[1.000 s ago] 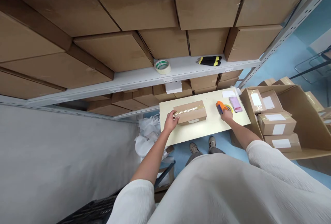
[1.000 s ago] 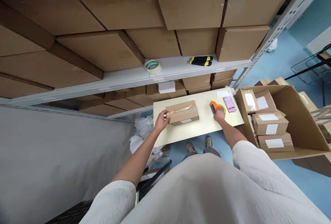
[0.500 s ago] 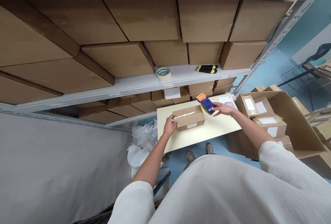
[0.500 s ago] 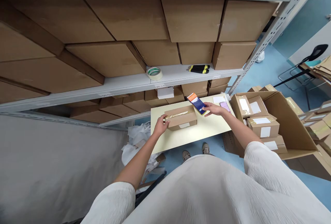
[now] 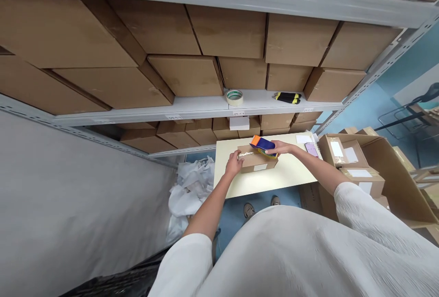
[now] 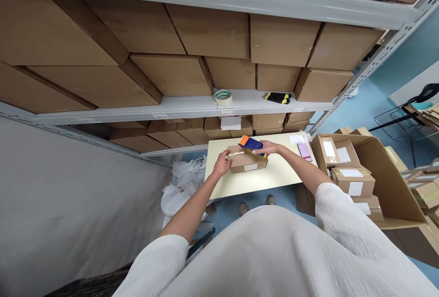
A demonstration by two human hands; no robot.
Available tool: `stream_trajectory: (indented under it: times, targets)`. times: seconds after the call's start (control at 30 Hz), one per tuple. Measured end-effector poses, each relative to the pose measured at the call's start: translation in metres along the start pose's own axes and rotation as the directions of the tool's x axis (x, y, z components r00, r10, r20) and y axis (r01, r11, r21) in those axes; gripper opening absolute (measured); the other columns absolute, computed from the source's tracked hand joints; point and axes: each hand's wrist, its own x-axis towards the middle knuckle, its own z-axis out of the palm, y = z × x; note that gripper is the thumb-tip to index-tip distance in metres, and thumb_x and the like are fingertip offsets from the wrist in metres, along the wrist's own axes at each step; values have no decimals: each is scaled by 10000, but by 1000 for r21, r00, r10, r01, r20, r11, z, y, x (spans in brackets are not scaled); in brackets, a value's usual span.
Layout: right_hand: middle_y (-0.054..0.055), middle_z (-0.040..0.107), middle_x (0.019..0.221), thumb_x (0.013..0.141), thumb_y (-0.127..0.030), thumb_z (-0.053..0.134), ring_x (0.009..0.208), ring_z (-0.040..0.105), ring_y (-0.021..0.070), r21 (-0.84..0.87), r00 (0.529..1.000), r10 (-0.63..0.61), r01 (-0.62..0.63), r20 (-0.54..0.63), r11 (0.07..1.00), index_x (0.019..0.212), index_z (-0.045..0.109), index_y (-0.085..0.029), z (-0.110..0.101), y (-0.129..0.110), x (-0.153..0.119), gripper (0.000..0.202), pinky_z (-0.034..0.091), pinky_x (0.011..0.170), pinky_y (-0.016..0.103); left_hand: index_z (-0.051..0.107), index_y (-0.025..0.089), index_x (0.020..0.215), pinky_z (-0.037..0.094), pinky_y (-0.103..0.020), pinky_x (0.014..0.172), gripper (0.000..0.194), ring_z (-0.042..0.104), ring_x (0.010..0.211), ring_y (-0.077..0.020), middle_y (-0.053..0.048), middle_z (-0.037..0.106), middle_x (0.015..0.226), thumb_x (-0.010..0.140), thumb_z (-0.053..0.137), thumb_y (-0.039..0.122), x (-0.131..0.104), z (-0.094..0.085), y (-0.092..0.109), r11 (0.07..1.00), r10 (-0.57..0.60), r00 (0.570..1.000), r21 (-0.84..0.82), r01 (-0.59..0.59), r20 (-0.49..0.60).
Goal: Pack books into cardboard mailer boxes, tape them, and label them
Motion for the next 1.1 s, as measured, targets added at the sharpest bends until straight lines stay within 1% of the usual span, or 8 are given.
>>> stream_trajectory:
  times: [0.13, 0.3, 0.43, 0.57, 0.63, 0.8, 0.9, 1.1]
  targets:
    - [53, 744, 1013, 611, -349, 979, 805, 726, 220, -64, 998, -26, 23, -50, 998, 1131, 592, -232, 3, 3, -3, 658, 600, 554, 267, 601, 259, 1415, 588, -476, 989, 456, 711, 1010, -287, -143, 608, 1358, 962, 617, 312, 0, 0, -2, 1000, 16, 1000, 0, -16, 8]
    - [4, 733, 953, 609, -265, 898, 768, 703, 196, -94, 995, -62, 54, -84, 994, 1131, 598, -235, 0, 9, -5, 604, 563, 563, 247, 598, 261, 1428, 578, -469, 1008, 469, 710, 1070, -298, -148, 604, 1387, 961, 624, 299, 3, 2, -3, 1000, 15, 1000, 17, -15, -1]
    - [28, 753, 969, 611, -282, 889, 840, 711, 231, -256, 980, -149, 112, -131, 960, 1040, 659, -201, -3, 8, -7, 493, 568, 657, 277, 598, 253, 1433, 578, -472, 1005, 477, 710, 1074, -306, -154, 608, 1377, 960, 628, 308, 4, 1, -4, 999, 21, 1000, 27, -21, 6]
    - [68, 773, 1135, 626, -275, 905, 984, 721, 266, -360, 949, -232, 145, -215, 922, 1214, 668, -209, 2, 5, -6, 637, 582, 833, 327, 596, 261, 1436, 581, -479, 999, 474, 710, 1086, -312, -156, 604, 1394, 965, 621, 315, 5, 1, -4, 999, 18, 1000, 31, -18, 12]
    - [81, 769, 1174, 658, -294, 912, 1024, 720, 273, -418, 936, -275, 164, -221, 893, 1224, 674, -224, 7, 2, -5, 618, 567, 889, 338, 593, 268, 1437, 581, -475, 999, 470, 711, 1082, -307, -152, 603, 1403, 970, 618, 315, 5, 2, -4, 999, 12, 1000, 32, -13, 14]
    - [100, 765, 1084, 709, -390, 939, 920, 719, 269, -573, 949, -182, 2, -258, 819, 1062, 644, -222, 13, -4, -1, 490, 539, 763, 309, 586, 267, 1443, 578, -459, 1004, 467, 711, 1081, -296, -147, 602, 1409, 979, 618, 311, 4, 2, -4, 999, 10, 1000, 35, -11, 21]
    - [96, 764, 1083, 738, -370, 926, 915, 714, 261, -634, 958, -147, -44, -245, 772, 1071, 596, -229, 10, -8, -1, 489, 520, 730, 296, 586, 262, 1451, 576, -447, 1004, 465, 712, 1082, -291, -147, 599, 1422, 989, 612, 312, 4, 1, -4, 1000, 5, 1000, 30, -6, 27]
    - [73, 746, 1088, 779, -311, 853, 939, 698, 250, -656, 947, -288, 127, -144, 744, 1077, 560, -236, 6, -12, 4, 424, 524, 774, 300, 591, 249, 1461, 578, -446, 1000, 488, 711, 1066, -282, -149, 603, 1419, 978, 624, 307, 4, 0, -3, 1000, 8, 1000, 20, -9, 28]
